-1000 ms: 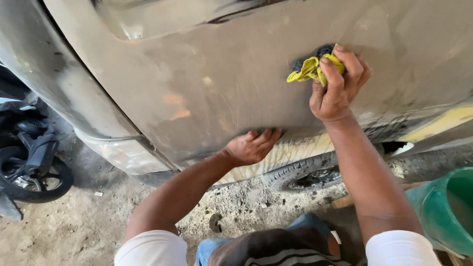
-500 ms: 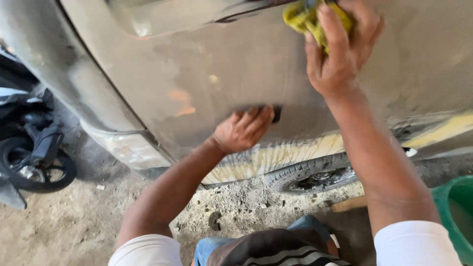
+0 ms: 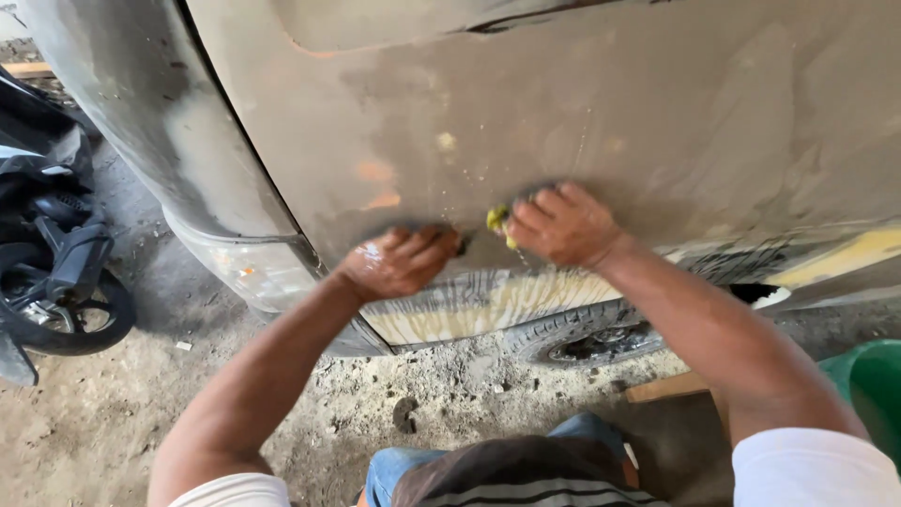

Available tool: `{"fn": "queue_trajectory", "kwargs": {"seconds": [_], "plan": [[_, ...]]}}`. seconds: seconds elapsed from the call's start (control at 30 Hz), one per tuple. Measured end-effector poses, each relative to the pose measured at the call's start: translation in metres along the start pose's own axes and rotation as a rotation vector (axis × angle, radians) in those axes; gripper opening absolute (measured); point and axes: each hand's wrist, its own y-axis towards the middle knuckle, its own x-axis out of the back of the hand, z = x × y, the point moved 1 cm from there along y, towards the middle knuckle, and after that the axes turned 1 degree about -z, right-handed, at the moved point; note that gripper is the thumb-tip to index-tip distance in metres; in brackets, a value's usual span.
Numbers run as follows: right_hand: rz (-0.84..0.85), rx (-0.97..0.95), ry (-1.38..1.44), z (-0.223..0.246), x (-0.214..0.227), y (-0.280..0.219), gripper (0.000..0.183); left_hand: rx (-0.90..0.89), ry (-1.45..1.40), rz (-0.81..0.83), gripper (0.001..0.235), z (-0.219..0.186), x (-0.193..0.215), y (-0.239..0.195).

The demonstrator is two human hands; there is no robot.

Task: The person sands the surface of a car door using a sanding block and a yellow cloth. They repeatedly dip the tools into a green bucket of water to clean them before resuming sanding on the door panel.

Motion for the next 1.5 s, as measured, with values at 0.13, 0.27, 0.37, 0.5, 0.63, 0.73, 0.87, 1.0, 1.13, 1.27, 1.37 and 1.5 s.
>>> {"fn": "queue_trajectory", "kwargs": {"seconds": [0.13,0.27,0.37,0.5,0.63,0.73,0.87,1.0,1.13,1.27,1.37,1.5], "plan": [[-0.333,-0.198,-0.103,-0.086,0.024,0.083,0.021,0.204,0.083,-0.015,0.023,0.056,0.047,0.015],[-0.418,-0.218,-0.11,-0.093,0.025,0.103,0.023,0.425,0.057,-0.016,0.031,0.071,0.073,0.023],[-0.343,-0.162,-0.093,-0.04,-0.002,0.05,0.033,0.567,0.007,-0.057,0.035,0.068,0.068,0.02],[0.412,0.131,0.208,0.056,-0.049,-0.058,0.03,0.602,0.056,-0.068,0.035,0.064,0.068,0.018],[0.148,0.128,0.047,0.039,-0.047,-0.055,0.035,0.616,0.104,-0.063,0.034,0.062,0.07,0.011],[0.43,-0.526,0.383,-0.036,0.01,0.059,0.047,0.682,0.129,-0.036,0.034,0.055,0.071,-0.008],[-0.31,-0.429,0.07,-0.056,0.017,0.171,0.039,0.809,0.174,-0.043,0.037,0.038,0.06,-0.034],[-0.288,-0.206,-0.077,0.018,-0.021,0.174,0.027,0.975,0.164,-0.141,0.042,0.032,0.05,-0.054],[0.062,0.188,0.111,0.126,-0.065,0.077,0.04,1.008,0.179,-0.176,0.043,0.03,0.053,-0.062],[0.097,0.198,0.42,0.111,-0.068,0.07,0.051,1.007,0.166,-0.179,0.042,0.032,0.057,-0.058],[0.158,0.259,0.069,0.049,-0.038,0.136,0.033,1.029,0.152,-0.184,0.041,0.032,0.064,-0.062],[-0.36,-0.198,0.133,-0.02,0.024,0.249,0.041,1.122,0.102,-0.268,0.043,0.033,0.067,-0.065]]}}
